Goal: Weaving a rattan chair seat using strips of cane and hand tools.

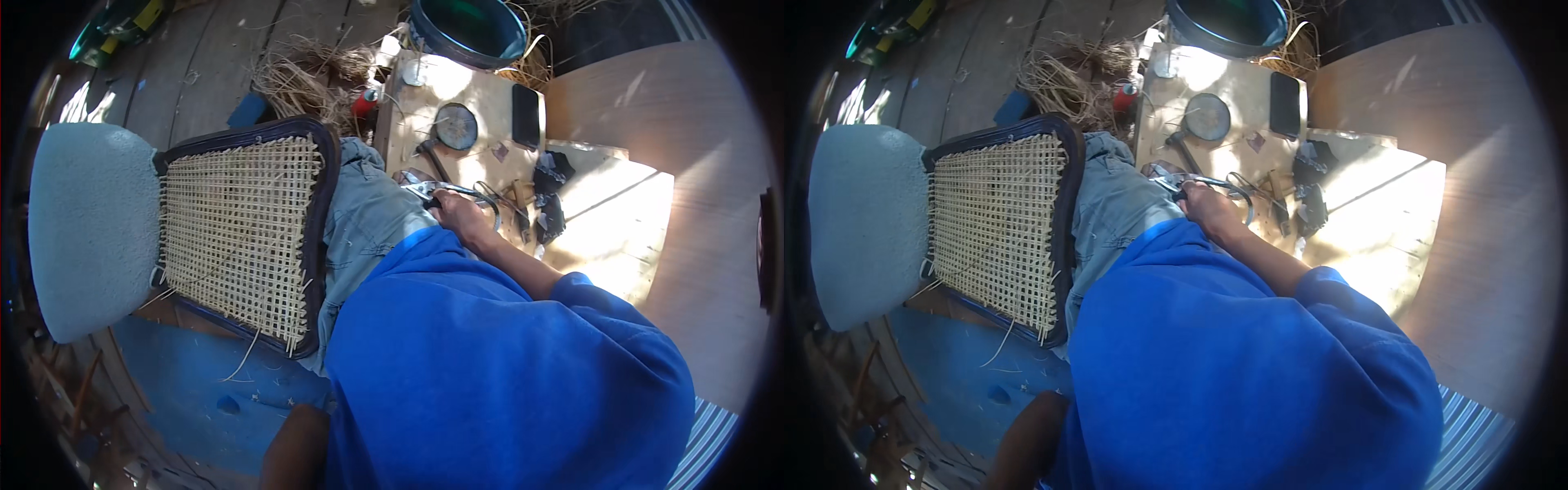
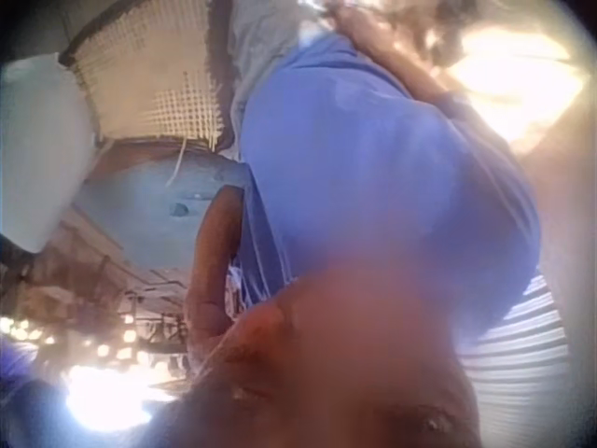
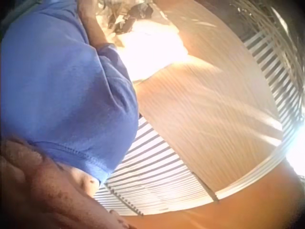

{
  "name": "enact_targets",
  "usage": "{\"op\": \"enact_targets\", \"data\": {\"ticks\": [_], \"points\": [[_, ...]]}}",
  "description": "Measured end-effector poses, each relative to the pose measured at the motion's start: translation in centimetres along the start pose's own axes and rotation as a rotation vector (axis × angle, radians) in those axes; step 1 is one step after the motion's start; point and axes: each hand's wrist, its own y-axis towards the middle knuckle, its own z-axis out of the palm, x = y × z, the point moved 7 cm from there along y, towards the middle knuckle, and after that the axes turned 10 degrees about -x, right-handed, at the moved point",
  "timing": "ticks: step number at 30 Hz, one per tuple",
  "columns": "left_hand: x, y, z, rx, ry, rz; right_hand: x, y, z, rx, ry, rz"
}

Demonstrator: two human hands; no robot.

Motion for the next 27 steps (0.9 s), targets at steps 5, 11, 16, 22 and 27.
{"op": "enact_targets", "data": {"ticks": [5, 11, 16, 22, 27], "points": [[-0.3, -0.4, 0.6, -0.222, 0.383, -0.442, -0.1, 0.1, -0.7, 0.005, 0.003, -0.016], [0.5, -3.3, 0.6, -0.477, 0.96, -1.012, 2.1, 1.1, 0.0, 0.078, -0.054, -0.084], [-1.8, -16.0, -0.6, -0.696, 1.273, -1.483, 0.4, 1.6, -0.5, -0.02, -0.042, -0.12], [-0.2, -22.5, 3.4, -1.146, 1.019, -1.888, -1.9, 4.0, 1.2, 0.165, -0.374, -0.301], [-3.8, -21.7, 9.2, -1.477, 1.45, -1.948, -17.6, 17.3, 2.1, 0.265, -0.343, -0.62]]}}
